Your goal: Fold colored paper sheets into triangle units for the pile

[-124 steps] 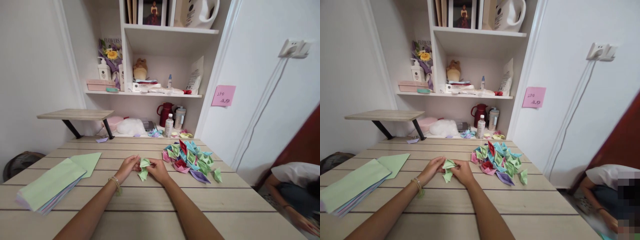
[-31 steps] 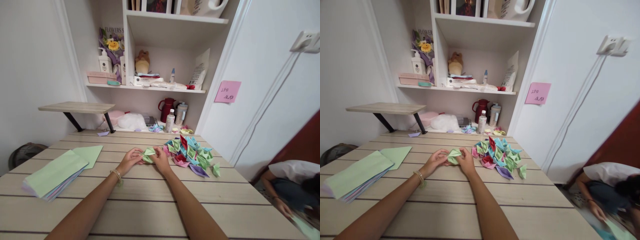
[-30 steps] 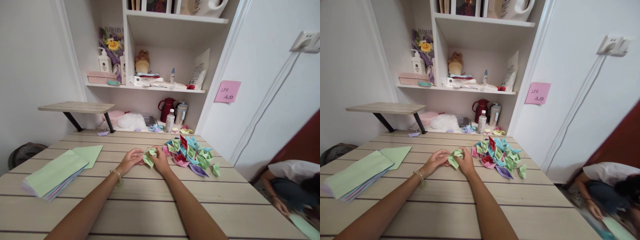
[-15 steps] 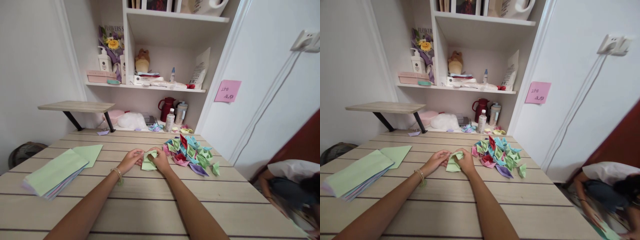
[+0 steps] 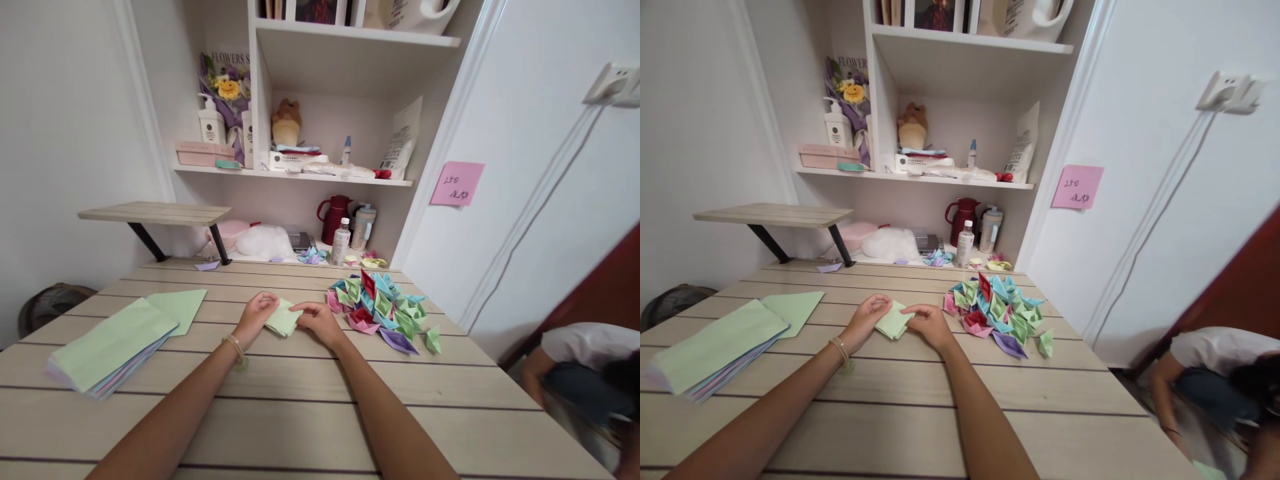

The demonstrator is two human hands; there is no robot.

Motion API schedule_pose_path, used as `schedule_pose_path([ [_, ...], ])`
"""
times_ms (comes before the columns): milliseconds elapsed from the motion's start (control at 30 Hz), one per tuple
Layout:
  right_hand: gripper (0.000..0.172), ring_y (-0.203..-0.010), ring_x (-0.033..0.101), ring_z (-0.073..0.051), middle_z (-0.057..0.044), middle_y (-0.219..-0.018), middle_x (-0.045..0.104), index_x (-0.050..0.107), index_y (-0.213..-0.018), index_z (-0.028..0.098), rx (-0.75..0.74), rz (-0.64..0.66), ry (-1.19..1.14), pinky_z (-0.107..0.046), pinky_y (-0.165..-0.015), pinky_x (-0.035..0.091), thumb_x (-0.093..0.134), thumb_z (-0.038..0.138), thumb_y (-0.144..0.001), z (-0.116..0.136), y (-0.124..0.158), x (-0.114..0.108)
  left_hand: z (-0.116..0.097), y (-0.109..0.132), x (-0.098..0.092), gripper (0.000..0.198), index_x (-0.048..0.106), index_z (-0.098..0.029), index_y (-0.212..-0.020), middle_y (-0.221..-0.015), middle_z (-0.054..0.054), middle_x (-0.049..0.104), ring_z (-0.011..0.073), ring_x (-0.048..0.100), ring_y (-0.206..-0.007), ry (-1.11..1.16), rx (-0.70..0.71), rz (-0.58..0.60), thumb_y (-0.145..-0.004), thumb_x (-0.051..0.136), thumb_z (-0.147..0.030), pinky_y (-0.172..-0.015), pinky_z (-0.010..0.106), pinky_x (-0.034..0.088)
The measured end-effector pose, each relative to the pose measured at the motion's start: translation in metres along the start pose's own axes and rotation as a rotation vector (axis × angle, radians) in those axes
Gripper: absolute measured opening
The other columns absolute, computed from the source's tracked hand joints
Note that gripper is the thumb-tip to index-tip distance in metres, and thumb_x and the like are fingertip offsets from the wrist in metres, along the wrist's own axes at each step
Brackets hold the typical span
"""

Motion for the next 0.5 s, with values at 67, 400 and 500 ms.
schedule_pose_path([
  [67,0.03,-0.057,0.058,-0.013,-0.002,-0.063,0.064,0.067,-0.085,0.014,0.019,-0.025,-0.022,-0.028,-0.059,0.048,0.067,0.029,-0.059,-0.003,-0.001,-0.002,0.002,0.0,0.0,0.034,0.057,-0.013,-0.083,-0.078,0.006,0.066,0.0129,0.06,-0.061,0.027,-0.007,0.01,-0.061,0.068,-0.035,-0.055,0.022,0.045],
  [400,0.032,-0.063,0.059,-0.016,-0.004,-0.068,0.067,0.068,-0.081,0.015,-0.021,-0.222,-0.022,-0.027,-0.06,0.046,0.07,0.032,-0.054,-0.001,-0.004,-0.018,0.001,0.002,0.009,0.039,0.064,-0.011,-0.09,-0.084,0.009,0.067,0.0188,0.062,-0.078,0.044,-0.055,0.113,-0.055,0.073,-0.028,-0.072,0.029,0.048],
  [500,0.032,-0.066,0.059,-0.017,-0.004,-0.072,0.067,0.067,-0.077,0.015,-0.029,-0.193,-0.045,-0.027,-0.061,0.046,0.072,0.035,-0.053,0.001,-0.004,-0.014,0.002,0.001,0.006,0.034,0.065,-0.01,-0.083,-0.08,0.009,0.068,0.0185,0.062,-0.074,0.094,-0.065,0.068,-0.057,0.071,-0.032,-0.073,0.031,0.049],
])
Point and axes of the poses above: each hand's wrist, its own y-axis away from the middle knuckle, its own x-axis out of the palm, z = x × y, the point moved 7 cm from there along -y, towards the middle knuckle
